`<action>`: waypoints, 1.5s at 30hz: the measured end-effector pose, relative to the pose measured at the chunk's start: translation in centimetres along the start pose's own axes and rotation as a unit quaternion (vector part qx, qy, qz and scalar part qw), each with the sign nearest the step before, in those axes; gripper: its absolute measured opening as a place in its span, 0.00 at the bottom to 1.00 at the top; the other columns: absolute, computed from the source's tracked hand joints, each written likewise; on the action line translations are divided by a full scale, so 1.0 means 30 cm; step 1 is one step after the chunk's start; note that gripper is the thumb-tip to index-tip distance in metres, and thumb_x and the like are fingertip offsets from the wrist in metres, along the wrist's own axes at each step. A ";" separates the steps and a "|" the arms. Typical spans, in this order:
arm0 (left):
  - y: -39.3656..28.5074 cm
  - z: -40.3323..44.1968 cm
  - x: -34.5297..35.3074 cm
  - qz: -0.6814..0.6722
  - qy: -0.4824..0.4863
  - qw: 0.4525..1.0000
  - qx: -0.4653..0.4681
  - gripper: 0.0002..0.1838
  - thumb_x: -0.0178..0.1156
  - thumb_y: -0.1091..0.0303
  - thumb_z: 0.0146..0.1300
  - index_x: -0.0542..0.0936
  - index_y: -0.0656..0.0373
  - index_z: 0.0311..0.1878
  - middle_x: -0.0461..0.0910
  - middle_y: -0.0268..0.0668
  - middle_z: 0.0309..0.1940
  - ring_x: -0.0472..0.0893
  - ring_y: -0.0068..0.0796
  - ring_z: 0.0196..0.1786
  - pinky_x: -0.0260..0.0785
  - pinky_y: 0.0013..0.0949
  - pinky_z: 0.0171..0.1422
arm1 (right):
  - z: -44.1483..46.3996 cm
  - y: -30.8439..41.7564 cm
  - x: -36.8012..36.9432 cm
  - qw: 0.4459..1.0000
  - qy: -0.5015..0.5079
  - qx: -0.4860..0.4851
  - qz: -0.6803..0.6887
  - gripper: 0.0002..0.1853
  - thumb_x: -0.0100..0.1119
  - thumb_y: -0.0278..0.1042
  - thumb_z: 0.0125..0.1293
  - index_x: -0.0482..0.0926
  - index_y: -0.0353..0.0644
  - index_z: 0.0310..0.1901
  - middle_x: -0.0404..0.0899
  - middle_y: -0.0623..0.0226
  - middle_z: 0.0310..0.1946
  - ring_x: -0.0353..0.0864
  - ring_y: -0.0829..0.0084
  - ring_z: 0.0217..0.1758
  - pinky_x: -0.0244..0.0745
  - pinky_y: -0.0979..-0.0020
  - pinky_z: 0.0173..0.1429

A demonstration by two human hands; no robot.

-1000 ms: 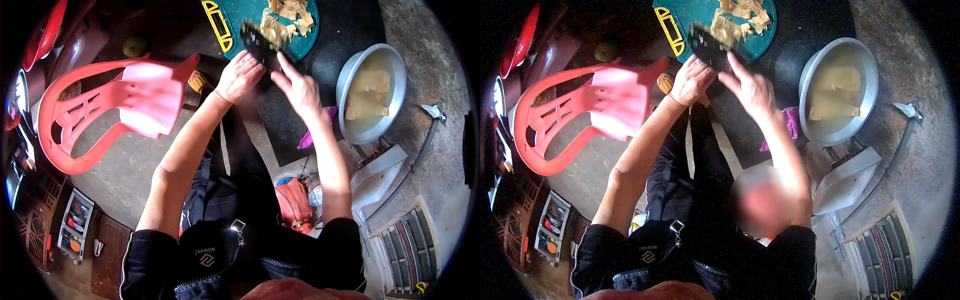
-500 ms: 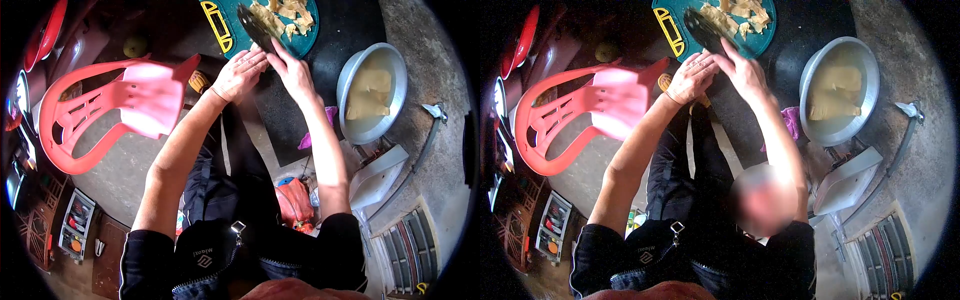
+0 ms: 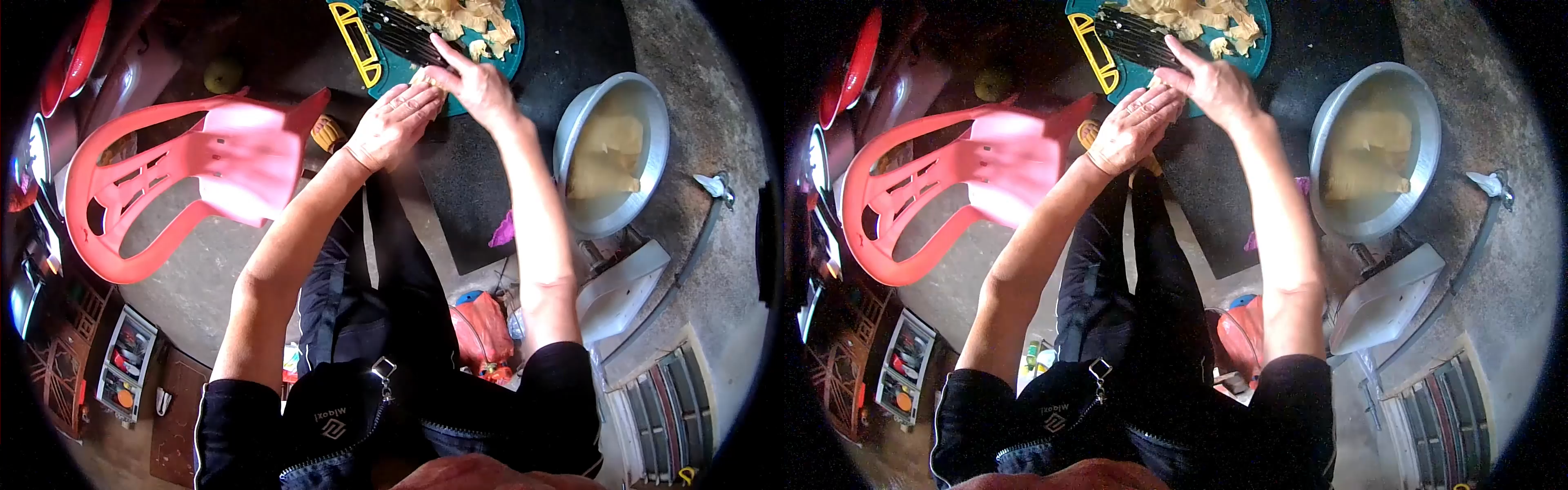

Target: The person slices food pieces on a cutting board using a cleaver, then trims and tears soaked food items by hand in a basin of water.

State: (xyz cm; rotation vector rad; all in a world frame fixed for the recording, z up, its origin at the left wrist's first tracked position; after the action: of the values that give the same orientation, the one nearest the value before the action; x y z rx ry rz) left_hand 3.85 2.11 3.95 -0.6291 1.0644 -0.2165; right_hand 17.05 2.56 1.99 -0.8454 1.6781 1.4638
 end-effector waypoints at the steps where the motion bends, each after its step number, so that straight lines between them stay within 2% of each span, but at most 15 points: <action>1: 0.006 -0.004 0.003 -0.002 0.010 1.000 -0.003 0.21 0.59 0.75 0.54 0.76 0.59 0.54 0.74 0.39 0.57 0.73 0.36 0.60 0.63 0.41 0.65 | 0.022 0.001 -0.038 0.998 0.043 0.030 0.026 0.32 0.43 0.66 0.63 0.69 0.54 0.62 0.65 0.73 0.08 0.64 0.82 0.09 0.67 0.77 0.13; 3: 0.012 -0.003 0.007 -0.004 0.019 1.000 -0.011 0.21 0.57 0.76 0.55 0.75 0.59 0.55 0.73 0.39 0.58 0.72 0.36 0.61 0.62 0.41 0.66 | 0.043 -0.037 -0.094 0.996 0.025 0.022 0.081 0.30 0.47 0.65 0.62 0.72 0.55 0.60 0.81 0.61 0.25 0.83 0.72 0.28 0.80 0.68 0.34; 4: 0.016 0.007 -0.002 -0.003 0.019 1.000 -0.016 0.21 0.56 0.76 0.56 0.74 0.59 0.55 0.73 0.39 0.58 0.72 0.37 0.61 0.62 0.41 0.67 | 0.045 -0.048 -0.130 0.990 0.040 0.077 0.109 0.28 0.51 0.63 0.62 0.75 0.54 0.56 0.81 0.57 0.45 0.80 0.63 0.50 0.75 0.62 0.52; 5: 0.020 0.018 -0.012 -0.001 0.018 1.000 -0.021 0.21 0.55 0.76 0.57 0.74 0.59 0.56 0.73 0.40 0.57 0.72 0.37 0.61 0.61 0.41 0.67 | 0.052 -0.053 -0.159 0.992 0.013 0.066 0.110 0.25 0.50 0.60 0.64 0.77 0.52 0.55 0.80 0.57 0.47 0.79 0.60 0.52 0.74 0.63 0.53; 9: 0.082 0.108 -0.006 -0.044 -0.026 0.997 -0.062 0.22 0.53 0.77 0.56 0.73 0.59 0.57 0.73 0.42 0.57 0.69 0.40 0.64 0.60 0.40 0.68 | 0.006 -0.004 -0.186 0.988 -0.020 0.062 0.143 0.27 0.48 0.58 0.66 0.76 0.46 0.55 0.79 0.52 0.45 0.80 0.57 0.50 0.76 0.65 0.50; 11: 0.086 0.126 -0.012 -0.017 -0.050 0.997 -0.063 0.19 0.58 0.77 0.52 0.77 0.60 0.50 0.75 0.42 0.52 0.70 0.40 0.62 0.61 0.39 0.67 | -0.066 0.009 -0.155 0.986 -0.011 0.092 0.140 0.30 0.46 0.59 0.67 0.73 0.42 0.58 0.82 0.51 0.28 0.85 0.62 0.31 0.80 0.64 0.31; 14: 0.076 0.106 -0.022 -0.012 -0.086 0.996 -0.031 0.16 0.64 0.75 0.43 0.79 0.60 0.40 0.78 0.39 0.46 0.74 0.41 0.57 0.62 0.40 0.66 | -0.191 0.030 -0.102 0.994 0.019 0.092 0.045 0.30 0.49 0.57 0.66 0.67 0.44 0.62 0.79 0.56 0.19 0.82 0.61 0.21 0.77 0.63 0.22; 19: 0.092 0.051 0.025 0.044 -0.057 0.997 -0.016 0.18 0.61 0.75 0.40 0.80 0.59 0.40 0.78 0.38 0.46 0.76 0.39 0.55 0.64 0.39 0.65 | -0.294 0.073 -0.069 0.998 -0.028 0.046 -0.011 0.32 0.57 0.50 0.63 0.61 0.47 0.65 0.81 0.56 0.22 0.82 0.59 0.22 0.77 0.62 0.23; 25: 0.096 0.057 0.021 0.053 -0.065 0.996 -0.040 0.12 0.63 0.74 0.42 0.81 0.59 0.35 0.81 0.38 0.38 0.80 0.37 0.48 0.67 0.36 0.62 | -0.128 0.039 0.022 0.999 -0.041 0.026 -0.009 0.35 0.57 0.51 0.63 0.57 0.46 0.67 0.73 0.63 0.11 0.73 0.72 0.10 0.70 0.70 0.13; 26: 0.136 0.040 0.079 0.027 0.058 0.991 -0.117 0.13 0.61 0.73 0.45 0.81 0.59 0.37 0.81 0.36 0.40 0.78 0.35 0.52 0.65 0.36 0.64 | -0.081 0.038 0.033 0.999 -0.042 0.028 -0.008 0.34 0.55 0.53 0.64 0.58 0.46 0.67 0.70 0.65 0.09 0.70 0.75 0.09 0.67 0.72 0.11; 27: 0.120 0.049 0.058 0.038 0.013 0.996 -0.083 0.13 0.61 0.73 0.45 0.81 0.59 0.38 0.81 0.36 0.41 0.78 0.35 0.52 0.65 0.37 0.64 | -0.029 0.041 0.031 0.999 -0.044 0.029 -0.009 0.33 0.54 0.54 0.65 0.59 0.46 0.66 0.67 0.68 0.06 0.66 0.78 0.07 0.64 0.74 0.09; 32: 0.092 0.065 0.010 0.069 -0.085 0.994 -0.018 0.15 0.61 0.72 0.48 0.80 0.58 0.42 0.81 0.36 0.44 0.77 0.35 0.54 0.65 0.39 0.64 | 0.016 0.057 -0.057 0.991 -0.128 -0.027 0.036 0.28 0.49 0.56 0.67 0.68 0.44 0.61 0.68 0.67 0.07 0.71 0.75 0.08 0.65 0.73 0.11; 37: 0.095 0.054 0.013 0.048 -0.094 0.994 -0.007 0.15 0.62 0.74 0.43 0.81 0.56 0.38 0.80 0.35 0.39 0.79 0.35 0.48 0.66 0.36 0.63 | -0.248 0.081 -0.059 0.992 0.070 0.103 -0.018 0.31 0.53 0.53 0.65 0.62 0.47 0.65 0.74 0.53 0.12 0.79 0.56 0.17 0.75 0.59 0.21; 41: 0.101 0.046 0.038 0.088 -0.046 0.995 -0.016 0.15 0.62 0.72 0.41 0.82 0.54 0.37 0.80 0.34 0.40 0.78 0.34 0.50 0.64 0.35 0.64 | -0.235 0.080 -0.040 0.996 0.030 0.083 0.006 0.33 0.53 0.53 0.65 0.57 0.50 0.68 0.73 0.58 0.10 0.78 0.63 0.14 0.73 0.62 0.17; 45: 0.112 0.039 0.037 0.043 -0.056 0.996 -0.057 0.06 0.59 0.73 0.39 0.78 0.56 0.26 0.77 0.33 0.29 0.79 0.33 0.39 0.70 0.32 0.51 | -0.066 0.058 0.048 0.999 -0.001 0.040 0.015 0.33 0.53 0.52 0.66 0.56 0.49 0.68 0.68 0.67 0.07 0.68 0.73 0.08 0.67 0.70 0.12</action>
State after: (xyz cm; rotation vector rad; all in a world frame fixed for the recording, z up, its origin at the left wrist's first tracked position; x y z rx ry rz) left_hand 4.96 4.76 1.57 -0.6896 0.9981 -0.0455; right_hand 14.62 0.81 1.77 -0.7767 1.7426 1.4079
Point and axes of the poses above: each hand's wrist, its own z-axis towards the middle knuckle, its own x-axis out of the palm, y = z × x, the point moved 8 cm from there along z, towards the middle knuckle
